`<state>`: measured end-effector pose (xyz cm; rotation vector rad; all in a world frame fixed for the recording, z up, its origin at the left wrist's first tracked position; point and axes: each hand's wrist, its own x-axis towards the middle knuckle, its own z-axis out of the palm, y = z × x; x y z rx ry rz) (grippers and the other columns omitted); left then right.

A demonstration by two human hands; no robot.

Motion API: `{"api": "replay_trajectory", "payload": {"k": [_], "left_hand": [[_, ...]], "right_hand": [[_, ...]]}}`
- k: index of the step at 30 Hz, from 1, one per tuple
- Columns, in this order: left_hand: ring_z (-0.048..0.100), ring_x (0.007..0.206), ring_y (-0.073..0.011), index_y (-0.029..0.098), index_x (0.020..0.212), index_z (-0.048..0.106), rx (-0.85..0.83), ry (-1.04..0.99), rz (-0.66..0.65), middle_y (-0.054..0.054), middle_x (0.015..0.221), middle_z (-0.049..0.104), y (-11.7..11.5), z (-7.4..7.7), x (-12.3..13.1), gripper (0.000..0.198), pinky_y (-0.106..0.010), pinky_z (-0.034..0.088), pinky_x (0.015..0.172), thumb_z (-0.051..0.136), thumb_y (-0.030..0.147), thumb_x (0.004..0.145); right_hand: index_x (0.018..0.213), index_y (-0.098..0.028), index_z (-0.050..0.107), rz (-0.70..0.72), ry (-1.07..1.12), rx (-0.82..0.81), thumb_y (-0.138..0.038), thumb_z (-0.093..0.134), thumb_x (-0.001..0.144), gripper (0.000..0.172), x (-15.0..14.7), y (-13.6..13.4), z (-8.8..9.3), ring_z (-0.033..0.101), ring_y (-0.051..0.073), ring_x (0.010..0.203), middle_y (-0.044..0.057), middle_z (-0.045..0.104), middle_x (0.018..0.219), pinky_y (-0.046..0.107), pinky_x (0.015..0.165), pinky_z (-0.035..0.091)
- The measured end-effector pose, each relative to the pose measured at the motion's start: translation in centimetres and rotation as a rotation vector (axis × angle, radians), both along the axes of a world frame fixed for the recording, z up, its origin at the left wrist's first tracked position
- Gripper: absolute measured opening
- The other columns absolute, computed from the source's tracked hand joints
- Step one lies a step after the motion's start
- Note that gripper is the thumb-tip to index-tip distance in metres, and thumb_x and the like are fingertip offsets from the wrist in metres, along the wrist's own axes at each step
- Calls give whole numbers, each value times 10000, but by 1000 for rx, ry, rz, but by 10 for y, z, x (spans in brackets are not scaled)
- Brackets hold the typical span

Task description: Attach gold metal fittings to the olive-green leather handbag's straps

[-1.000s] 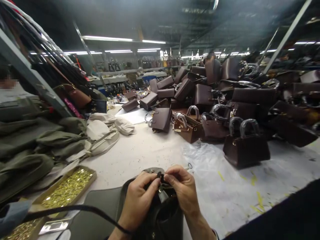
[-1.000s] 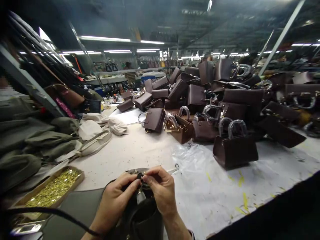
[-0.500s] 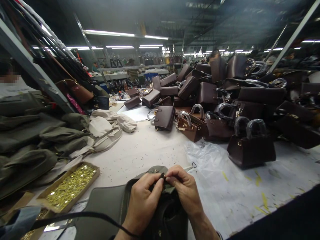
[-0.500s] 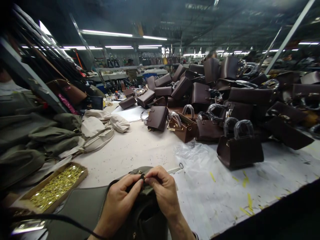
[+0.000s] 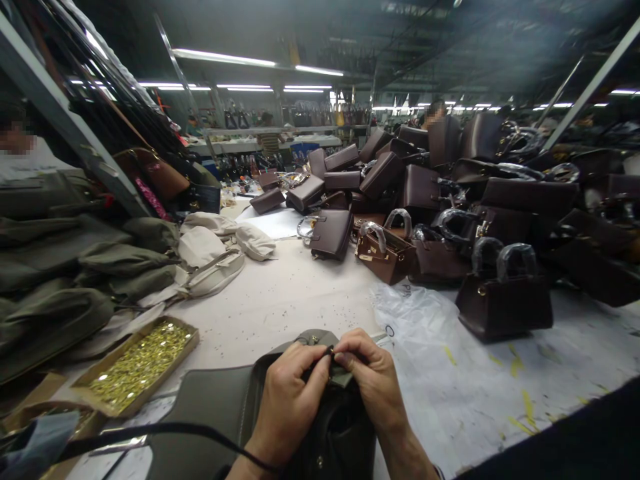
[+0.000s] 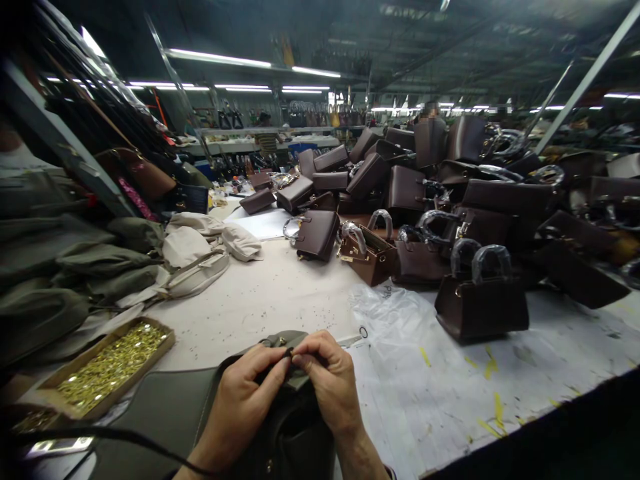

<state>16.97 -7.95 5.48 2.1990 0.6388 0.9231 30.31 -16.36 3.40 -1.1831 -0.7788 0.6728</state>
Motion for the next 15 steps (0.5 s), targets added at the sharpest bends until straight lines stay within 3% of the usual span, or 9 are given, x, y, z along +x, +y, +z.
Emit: {"api": "replay_trajectory", "payload": {"k": [15], "left_hand": [[652, 734, -171, 197, 1027, 721, 259, -22, 1, -30, 838, 735, 3, -2, -2, 152, -278, 527, 655, 594, 175, 947]], "right_hand": [[799, -225, 728, -19, -59, 12, -216, 716, 861, 64, -1, 0, -3, 573, 168, 808, 2, 615, 823, 258, 757, 464]]}}
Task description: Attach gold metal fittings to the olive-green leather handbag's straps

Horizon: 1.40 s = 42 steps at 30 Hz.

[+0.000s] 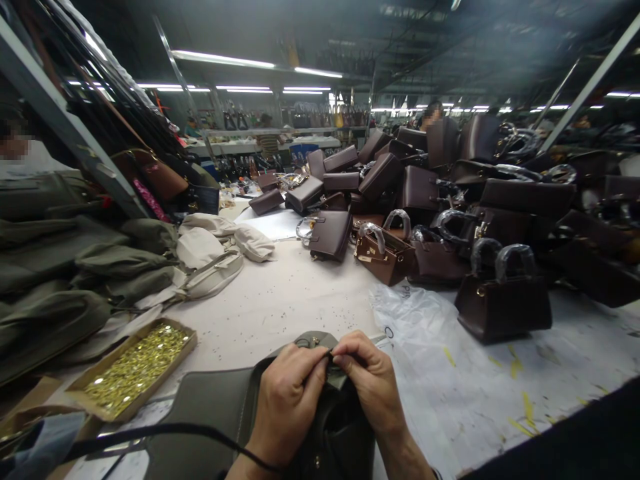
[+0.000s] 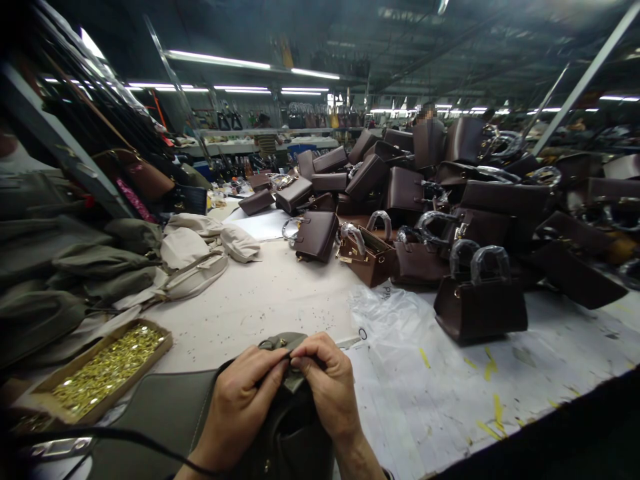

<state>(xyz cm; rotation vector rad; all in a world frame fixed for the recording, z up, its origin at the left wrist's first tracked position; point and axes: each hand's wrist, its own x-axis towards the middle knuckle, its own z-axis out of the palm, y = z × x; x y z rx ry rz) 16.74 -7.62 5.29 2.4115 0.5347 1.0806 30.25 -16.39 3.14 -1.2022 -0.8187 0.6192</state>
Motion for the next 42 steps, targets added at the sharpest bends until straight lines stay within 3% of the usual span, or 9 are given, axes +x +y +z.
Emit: {"api": "replay_trajectory", "payload": {"k": [7, 16, 18, 22, 25, 29, 33, 38, 42], "left_hand": [[627, 746, -175, 177, 1108, 670, 145, -6, -49, -46, 914, 747, -3, 0, 0, 226, -298, 511, 678, 569, 77, 932], [648, 781, -186, 181, 1074, 685, 65, 40, -157, -51, 900, 733, -5, 10, -4, 184, -313, 524, 713, 565, 129, 944], [679, 893, -188, 201, 1109, 690, -23, -27, -95, -47, 1006, 743, -5, 10, -11, 214, -311, 540, 814, 556, 142, 953], [684, 909, -187, 214, 1042, 717, -282, -261, 279, -30, 1026, 732, -1, 11, -27, 197, -294, 547, 832, 533, 255, 982], [675, 915, -196, 210, 1059, 711, -379, -303, 394, -38, 1042, 720, 7, 10, -34, 222, -303, 555, 837, 554, 336, 966], [679, 999, -213, 199, 1165, 664, -357, -153, 272, -75, 1149, 703, 18, 4, -36, 276, -350, 561, 917, 573, 303, 927], [664, 1121, -239, 204, 1221, 654, -256, 85, 154, -95, 1237, 688, 32, 4, -46, 346, -404, 550, 1001, 566, 272, 894], [633, 1203, -290, 219, 1223, 673, -201, 273, 226, -98, 1271, 688, 54, 4, -86, 427, -474, 494, 1081, 607, 447, 868], [636, 1176, -314, 228, 1123, 711, -460, 287, 337, -91, 1197, 715, 55, -22, -112, 465, -491, 469, 1093, 550, 584, 872]], "right_hand": [[793, -223, 707, -36, 27, 57, -185, 724, 846, 67, -4, 1, -5, 566, 162, 805, -5, 595, 818, 250, 756, 462], [886, -242, 728, -95, -68, 113, -227, 690, 916, 51, -8, -3, -4, 615, 175, 852, 11, 647, 872, 270, 784, 505], [918, -248, 728, -98, -39, 124, -252, 668, 938, 64, -10, -5, -3, 647, 189, 890, 23, 685, 913, 291, 815, 522], [993, -254, 689, 46, 16, 60, -311, 610, 987, 97, -14, -9, -2, 669, 233, 1078, 40, 740, 967, 350, 942, 514], [971, -247, 640, 203, -44, -4, -323, 569, 1003, 109, -12, -12, 5, 695, 218, 985, 21, 726, 884, 327, 890, 519], [941, -247, 635, 332, -369, -161, -254, 558, 987, 90, -4, -12, 17, 650, 165, 766, -15, 684, 821, 259, 719, 463], [897, -256, 620, 225, -563, -240, -187, 547, 954, 116, 0, -7, 15, 602, 157, 688, -34, 637, 754, 257, 657, 391], [917, -249, 597, 33, -424, -302, -269, 523, 977, 96, 1, -1, 3, 636, 182, 739, -15, 668, 793, 272, 704, 416], [906, -231, 592, 125, -153, -241, -323, 548, 972, 122, 4, 6, -1, 672, 192, 819, 0, 707, 834, 286, 776, 471]]}}
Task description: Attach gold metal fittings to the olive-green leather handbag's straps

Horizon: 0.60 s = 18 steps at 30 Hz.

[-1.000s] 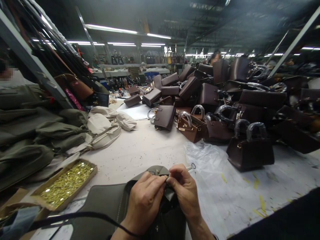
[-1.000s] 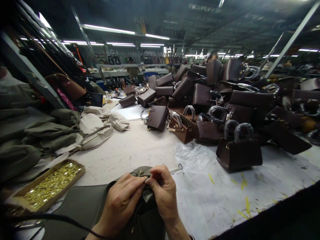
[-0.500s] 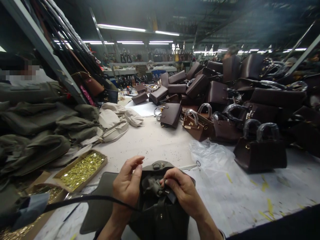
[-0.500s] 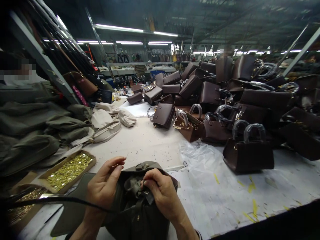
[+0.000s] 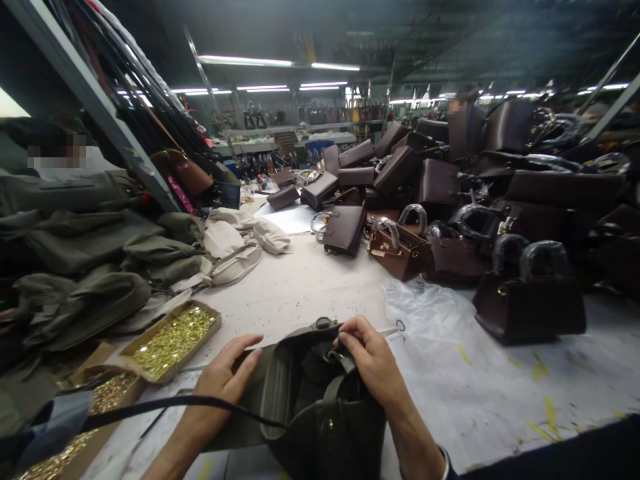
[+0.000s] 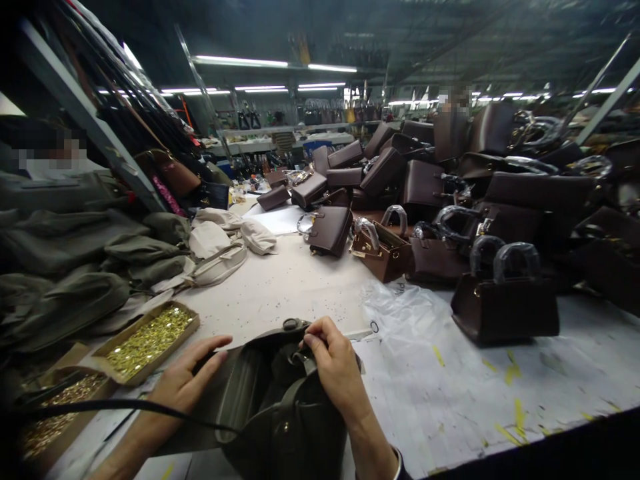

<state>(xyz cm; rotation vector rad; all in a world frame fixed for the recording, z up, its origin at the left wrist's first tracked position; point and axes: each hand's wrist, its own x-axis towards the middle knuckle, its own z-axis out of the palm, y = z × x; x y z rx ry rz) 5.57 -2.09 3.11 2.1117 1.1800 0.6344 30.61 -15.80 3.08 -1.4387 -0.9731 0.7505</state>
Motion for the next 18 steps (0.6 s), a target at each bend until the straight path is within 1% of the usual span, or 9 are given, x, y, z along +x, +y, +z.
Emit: {"api": "replay_trajectory", "payload": {"k": [2, 4, 6, 8, 9, 10, 13, 15, 18], "left_hand": [[626, 1188, -322, 221, 1137, 701, -232, -51, 26, -101, 1200, 711, -5, -16, -3, 503, -488, 468, 1087, 551, 617, 865], [604, 1227, -335, 216, 1204, 668, -537, -147, 25, -120, 1262, 681, -9, -23, -1, 554, -480, 515, 1024, 580, 632, 849], [566, 1283, -349, 225, 1297, 610, -828, -276, 3, -140, 1372, 610, -8, -17, 4, 586, -481, 562, 937, 581, 611, 857], [520, 1333, -354, 228, 1344, 574, -952, -368, -37, -152, 1452, 541, -3, 0, 12, 567, -496, 565, 919, 557, 553, 881], [498, 1354, -352, 217, 1339, 581, -916, -371, -67, -157, 1461, 533, 0, 10, 17, 549, -507, 544, 958, 558, 517, 879], [479, 1370, -347, 201, 1322, 596, -822, -335, -102, -161, 1450, 543, 2, 20, 22, 536, -514, 509, 1016, 575, 479, 864], [503, 1346, -325, 179, 1355, 570, -414, -119, -254, -149, 1413, 580, 1, 39, 44, 596, -506, 416, 1127, 628, 344, 785], [574, 1265, -294, 185, 1417, 504, -174, 18, -336, -130, 1411, 585, -4, 41, 59, 656, -486, 443, 1107, 591, 247, 769], [628, 1187, -253, 195, 1438, 467, 97, 185, -389, -106, 1360, 624, -11, 32, 79, 686, -433, 500, 1047, 507, 109, 759]], "right_hand": [[898, -220, 600, 50, 89, 23, -327, 577, 955, 123, 0, 6, 0, 675, 193, 825, 8, 719, 838, 294, 792, 484], [887, -209, 607, 105, 150, 37, -330, 609, 932, 129, 1, 12, -1, 670, 192, 814, 15, 720, 828, 296, 784, 491], [874, -202, 609, 149, 195, 45, -336, 630, 912, 141, 1, 17, -2, 665, 192, 806, 19, 718, 819, 295, 767, 495], [875, -201, 611, 168, 193, 39, -334, 634, 907, 139, 2, 22, -3, 663, 190, 804, 19, 716, 819, 294, 761, 494], [882, -202, 613, 170, 168, 32, -331, 629, 910, 132, 2, 23, -4, 662, 190, 808, 17, 715, 823, 296, 766, 491], [888, -205, 614, 164, 133, 27, -326, 621, 915, 125, 1, 24, -4, 659, 189, 812, 15, 711, 827, 299, 772, 488], [899, -208, 606, 122, 51, 39, -325, 593, 929, 121, -1, 26, -5, 640, 183, 796, 5, 686, 810, 302, 770, 477], [903, -205, 595, 124, 84, 68, -333, 592, 927, 131, -2, 27, -5, 626, 175, 768, -1, 669, 786, 295, 743, 474], [896, -197, 579, 160, 208, 98, -345, 614, 909, 153, -2, 28, -7, 602, 156, 714, -8, 653, 751, 276, 693, 462]]}}
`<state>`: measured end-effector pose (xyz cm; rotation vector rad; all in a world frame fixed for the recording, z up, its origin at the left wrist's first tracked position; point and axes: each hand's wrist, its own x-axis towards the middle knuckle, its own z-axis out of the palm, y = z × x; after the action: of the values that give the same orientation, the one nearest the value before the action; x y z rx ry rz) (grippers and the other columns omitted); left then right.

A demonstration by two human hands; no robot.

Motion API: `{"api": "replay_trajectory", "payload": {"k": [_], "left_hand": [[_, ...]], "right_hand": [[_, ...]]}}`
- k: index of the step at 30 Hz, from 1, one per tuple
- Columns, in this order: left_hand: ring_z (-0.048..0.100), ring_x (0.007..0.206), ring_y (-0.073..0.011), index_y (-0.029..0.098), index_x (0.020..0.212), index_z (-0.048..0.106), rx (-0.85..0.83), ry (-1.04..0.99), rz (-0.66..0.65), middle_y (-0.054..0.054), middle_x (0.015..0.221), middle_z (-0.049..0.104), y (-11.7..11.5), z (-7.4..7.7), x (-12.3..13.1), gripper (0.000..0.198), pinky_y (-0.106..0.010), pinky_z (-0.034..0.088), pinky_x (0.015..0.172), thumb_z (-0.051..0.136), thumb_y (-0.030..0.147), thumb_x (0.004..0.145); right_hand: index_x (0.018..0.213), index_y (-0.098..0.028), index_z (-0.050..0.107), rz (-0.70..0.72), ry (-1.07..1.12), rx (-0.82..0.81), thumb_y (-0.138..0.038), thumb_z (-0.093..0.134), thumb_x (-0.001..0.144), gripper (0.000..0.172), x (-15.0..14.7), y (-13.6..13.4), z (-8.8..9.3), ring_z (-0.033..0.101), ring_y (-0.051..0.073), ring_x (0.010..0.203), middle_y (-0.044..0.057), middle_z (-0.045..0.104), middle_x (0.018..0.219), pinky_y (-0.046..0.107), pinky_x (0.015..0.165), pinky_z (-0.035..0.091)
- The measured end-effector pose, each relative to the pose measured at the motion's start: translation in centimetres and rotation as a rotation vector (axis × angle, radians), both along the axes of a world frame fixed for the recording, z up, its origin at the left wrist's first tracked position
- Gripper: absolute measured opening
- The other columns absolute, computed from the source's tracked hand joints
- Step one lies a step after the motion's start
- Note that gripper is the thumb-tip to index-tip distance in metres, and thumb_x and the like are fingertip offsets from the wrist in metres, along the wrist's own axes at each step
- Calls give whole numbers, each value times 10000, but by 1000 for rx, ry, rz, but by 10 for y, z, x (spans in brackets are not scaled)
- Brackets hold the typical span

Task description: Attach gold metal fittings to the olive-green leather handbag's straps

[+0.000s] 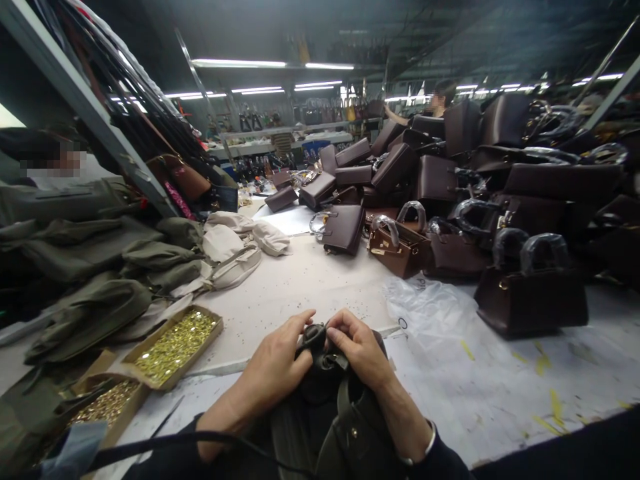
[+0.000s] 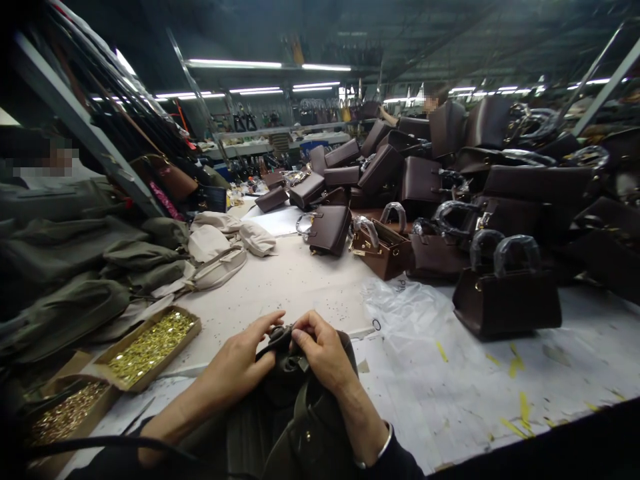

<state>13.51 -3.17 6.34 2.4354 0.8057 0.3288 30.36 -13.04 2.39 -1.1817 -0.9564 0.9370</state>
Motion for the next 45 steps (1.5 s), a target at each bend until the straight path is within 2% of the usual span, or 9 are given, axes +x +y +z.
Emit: {"api": "replay_trajectory", "payload": {"k": [4, 10, 16, 23, 28, 32, 34, 40, 45], "left_hand": [[674, 1107, -273, 141, 1389, 488, 335, 96, -16, -136, 1265, 668, 0, -15, 15, 643, -405, 566, 937, 504, 24, 757], [735, 763, -229, 129, 1237, 554, 671, 66, -99, -104, 996, 735, 10, -24, 17, 318, -301, 597, 627, 578, 189, 925], [731, 966, -240, 109, 1304, 532, 880, -185, -236, -143, 1108, 728, 16, -17, 12, 328, -318, 608, 811, 529, 242, 1004], [727, 965, -221, 87, 1325, 532, 854, -200, -408, -150, 1116, 724, 23, -12, 11, 346, -298, 611, 808, 523, 225, 1009], [705, 945, -219, 100, 1308, 577, 586, -41, -390, -133, 1076, 716, 24, 3, 20, 339, -307, 582, 816, 429, 219, 1027], [696, 918, -217, 143, 1217, 666, 231, -40, -225, -104, 1012, 730, 23, 15, 22, 351, -305, 550, 821, 429, 303, 1015], [696, 986, -226, 170, 1181, 704, 64, -64, -127, -88, 1066, 749, 26, 16, 19, 336, -307, 532, 882, 484, 328, 981], [703, 1013, -267, 151, 1046, 784, -491, -173, 122, -76, 1057, 782, 33, -1, 2, 361, -327, 524, 920, 618, 408, 854], [703, 861, -247, 125, 990, 789, -662, -324, 324, -98, 929, 785, 24, -14, -1, 408, -317, 535, 775, 744, 438, 730]], "right_hand": [[884, -191, 565, 24, 109, 6, -364, 638, 894, 188, 3, 2, -2, 578, 138, 668, -13, 647, 715, 259, 655, 439], [876, -187, 582, 40, 188, 36, -402, 686, 882, 239, 9, 5, -8, 582, 128, 652, -12, 658, 700, 247, 643, 432], [886, -181, 613, 79, 287, 76, -427, 726, 878, 271, 14, 7, -16, 591, 120, 644, 0, 674, 713, 234, 626, 441], [894, -180, 653, 103, 366, 103, -460, 785, 826, 318, 16, 6, -21, 616, 122, 659, -1, 694, 723, 242, 658, 482], [853, -176, 674, 68, 410, 78, -465, 842, 756, 348, 16, 8, -17, 641, 127, 649, 5, 723, 729, 251, 672, 503], [839, -173, 675, 113, 395, 40, -475, 841, 744, 358, 10, 9, -3, 648, 145, 649, 10, 713, 724, 265, 661, 507], [845, -181, 689, 166, 270, 50, -466, 811, 784, 316, 6, 8, 2, 654, 161, 694, 11, 701, 774, 284, 683, 511], [839, -236, 724, 26, -340, 181, -265, 688, 924, 97, -12, 5, -4, 615, 168, 801, 0, 642, 815, 285, 763, 469], [986, -262, 737, -93, -569, 247, -195, 606, 978, 147, -23, 0, -12, 626, 164, 831, 29, 649, 932, 272, 737, 497]]}}
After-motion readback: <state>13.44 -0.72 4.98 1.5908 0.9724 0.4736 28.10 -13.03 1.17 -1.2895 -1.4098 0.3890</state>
